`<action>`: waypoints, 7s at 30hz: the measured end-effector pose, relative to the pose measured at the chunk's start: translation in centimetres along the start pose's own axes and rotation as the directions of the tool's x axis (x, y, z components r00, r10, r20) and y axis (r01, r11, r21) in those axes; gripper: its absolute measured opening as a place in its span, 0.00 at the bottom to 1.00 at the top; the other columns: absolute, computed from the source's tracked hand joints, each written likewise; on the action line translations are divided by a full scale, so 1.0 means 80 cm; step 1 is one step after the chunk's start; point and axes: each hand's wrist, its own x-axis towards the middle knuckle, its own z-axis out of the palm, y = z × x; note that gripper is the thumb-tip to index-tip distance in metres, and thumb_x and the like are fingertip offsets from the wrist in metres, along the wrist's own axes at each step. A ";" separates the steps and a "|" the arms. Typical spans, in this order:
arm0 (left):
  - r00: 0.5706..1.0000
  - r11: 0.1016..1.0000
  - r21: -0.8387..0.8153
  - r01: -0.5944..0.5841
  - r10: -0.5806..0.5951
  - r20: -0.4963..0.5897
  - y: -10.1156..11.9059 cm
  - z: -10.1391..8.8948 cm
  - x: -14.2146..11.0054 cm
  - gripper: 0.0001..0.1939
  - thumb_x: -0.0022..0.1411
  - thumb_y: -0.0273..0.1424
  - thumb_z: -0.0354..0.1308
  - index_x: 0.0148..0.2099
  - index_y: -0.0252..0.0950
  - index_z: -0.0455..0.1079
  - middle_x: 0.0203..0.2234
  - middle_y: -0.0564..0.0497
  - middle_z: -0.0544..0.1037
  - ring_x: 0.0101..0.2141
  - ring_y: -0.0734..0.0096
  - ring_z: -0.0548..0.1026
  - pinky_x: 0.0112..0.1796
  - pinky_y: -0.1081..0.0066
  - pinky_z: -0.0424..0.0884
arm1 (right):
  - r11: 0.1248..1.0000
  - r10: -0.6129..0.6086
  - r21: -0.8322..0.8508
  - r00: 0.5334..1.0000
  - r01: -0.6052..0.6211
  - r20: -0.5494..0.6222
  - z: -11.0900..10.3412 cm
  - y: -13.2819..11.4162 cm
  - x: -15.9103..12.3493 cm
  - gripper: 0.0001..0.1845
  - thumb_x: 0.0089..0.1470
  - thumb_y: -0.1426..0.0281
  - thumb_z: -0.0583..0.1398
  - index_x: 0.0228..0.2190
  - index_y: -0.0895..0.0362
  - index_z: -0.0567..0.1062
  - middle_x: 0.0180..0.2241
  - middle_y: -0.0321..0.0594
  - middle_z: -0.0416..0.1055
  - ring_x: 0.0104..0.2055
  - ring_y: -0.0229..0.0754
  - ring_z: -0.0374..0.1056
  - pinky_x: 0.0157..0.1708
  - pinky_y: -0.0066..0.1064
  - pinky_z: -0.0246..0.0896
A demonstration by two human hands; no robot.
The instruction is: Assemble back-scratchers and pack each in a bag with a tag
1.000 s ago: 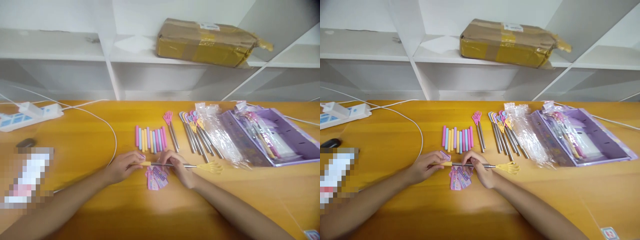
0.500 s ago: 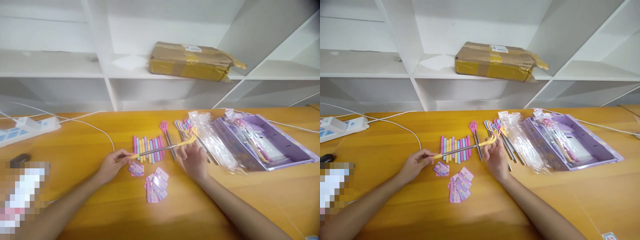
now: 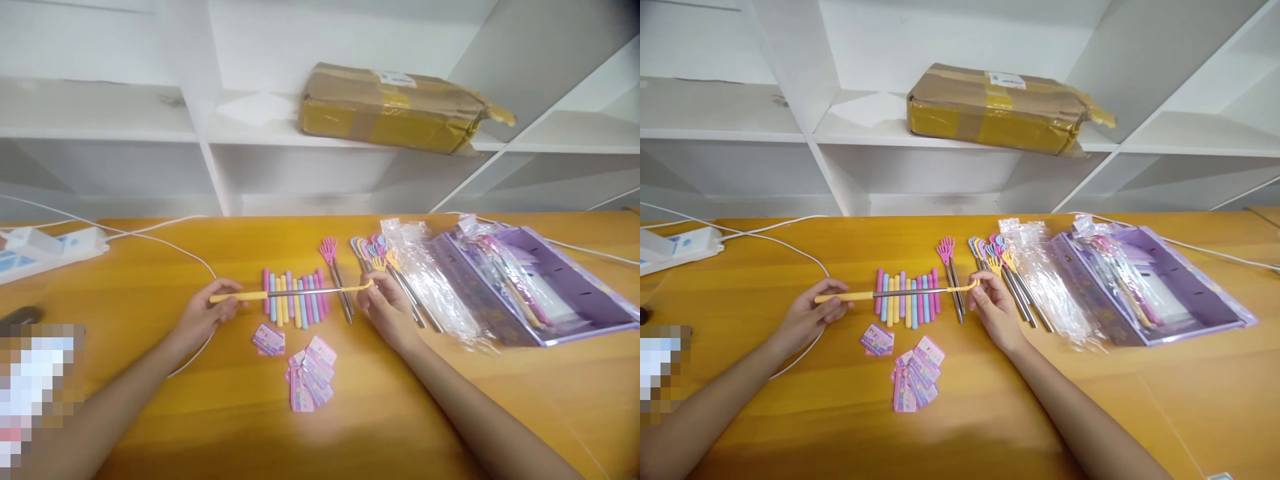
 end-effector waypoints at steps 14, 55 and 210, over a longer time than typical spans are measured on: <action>0.997 0.978 0.191 -0.080 0.074 0.039 -0.014 -0.004 0.007 0.21 0.75 0.54 0.54 0.46 0.40 0.65 0.18 0.61 0.64 0.21 0.73 0.58 0.26 0.70 0.51 | 0.987 0.143 -0.072 0.990 -0.143 -0.002 -0.016 0.021 -0.002 0.12 0.60 0.61 0.72 0.37 0.52 0.76 0.24 0.30 0.68 0.22 0.34 0.61 0.24 0.27 0.55; 0.955 0.686 0.687 -0.239 0.293 0.040 0.003 0.000 -0.015 0.15 0.71 0.45 0.58 0.51 0.40 0.70 0.25 0.57 0.68 0.21 0.73 0.63 0.26 0.71 0.58 | 0.974 0.211 -0.070 0.975 -0.216 -0.075 0.010 -0.003 -0.007 0.19 0.56 0.55 0.73 0.33 0.53 0.73 0.19 0.27 0.64 0.17 0.31 0.49 0.16 0.27 0.43; 0.607 -0.254 0.945 -0.206 0.724 0.327 0.238 -0.114 -0.003 0.27 0.80 0.46 0.44 0.54 0.33 0.78 0.48 0.53 0.80 0.50 0.68 0.77 0.54 0.64 0.72 | -0.018 -0.609 -0.999 0.792 0.040 0.043 -0.183 -0.198 0.198 0.25 0.58 0.64 0.71 0.14 0.55 0.72 0.18 0.45 0.65 0.26 0.41 0.52 0.34 0.44 0.43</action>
